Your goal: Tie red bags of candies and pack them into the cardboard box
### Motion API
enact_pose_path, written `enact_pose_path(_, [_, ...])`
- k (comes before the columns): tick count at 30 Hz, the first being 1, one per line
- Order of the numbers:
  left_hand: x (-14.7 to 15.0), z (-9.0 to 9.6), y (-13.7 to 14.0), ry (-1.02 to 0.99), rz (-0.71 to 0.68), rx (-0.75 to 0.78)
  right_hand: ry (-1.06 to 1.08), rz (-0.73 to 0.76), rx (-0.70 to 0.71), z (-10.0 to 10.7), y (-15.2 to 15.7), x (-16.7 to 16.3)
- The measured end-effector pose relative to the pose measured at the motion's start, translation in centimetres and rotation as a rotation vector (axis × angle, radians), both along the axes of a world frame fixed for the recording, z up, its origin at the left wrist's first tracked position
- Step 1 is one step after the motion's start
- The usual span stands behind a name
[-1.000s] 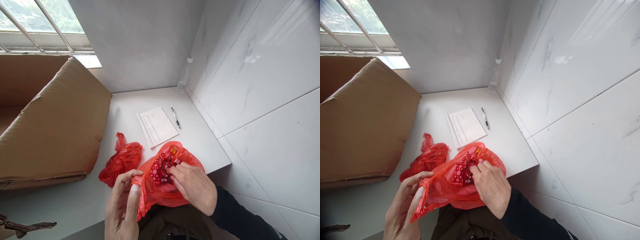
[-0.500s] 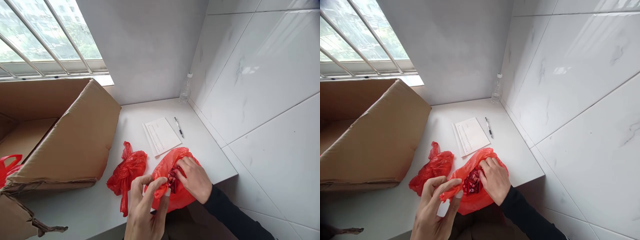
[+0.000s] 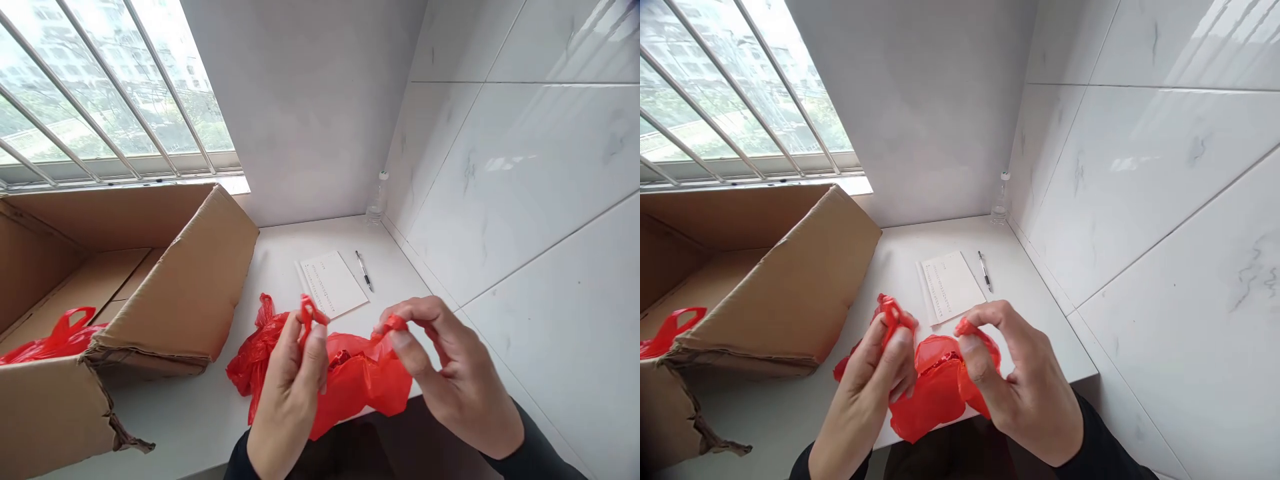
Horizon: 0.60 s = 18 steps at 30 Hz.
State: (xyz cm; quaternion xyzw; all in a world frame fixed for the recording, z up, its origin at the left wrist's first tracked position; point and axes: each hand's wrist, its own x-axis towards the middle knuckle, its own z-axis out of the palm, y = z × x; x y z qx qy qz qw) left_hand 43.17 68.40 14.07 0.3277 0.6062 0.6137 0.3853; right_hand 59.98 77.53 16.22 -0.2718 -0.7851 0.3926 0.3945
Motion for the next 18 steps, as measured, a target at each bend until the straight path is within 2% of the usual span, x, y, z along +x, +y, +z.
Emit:
enact_pose_path(2, [0.6, 0.5, -0.1, 0.227, -0.043, 0.000, -0.012, 0.097, 0.113, 0.4, -0.1, -0.8])
enact_pose_path(4, [1.1, 1.3, 0.0, 0.384, -0.207, 0.038, -0.057, 0.194, 0.206, 0.7, -0.1, -1.5])
enact_pose_path(6, [1.4, 2.1, 0.3, 0.432, -0.360, 0.074, -0.094, 0.254, 0.238, 0.9, 0.0, -2.0])
enact_pose_path(10, [1.0, 2.8, 0.7, 0.321, -0.378, 0.028, -0.131, 0.260, 0.124, 0.9, 0.9, -2.1])
enact_pose_path(13, [0.2, 2.1, 0.8, 0.185, -0.419, -0.032, -0.127, 0.263, 0.049, 0.6, 1.6, -1.7])
enact_pose_path(18, [-1.7, 0.5, 1.3, 0.008, -0.481, -0.059, -0.046, 0.179, -0.054, -0.1, 1.8, -0.8])
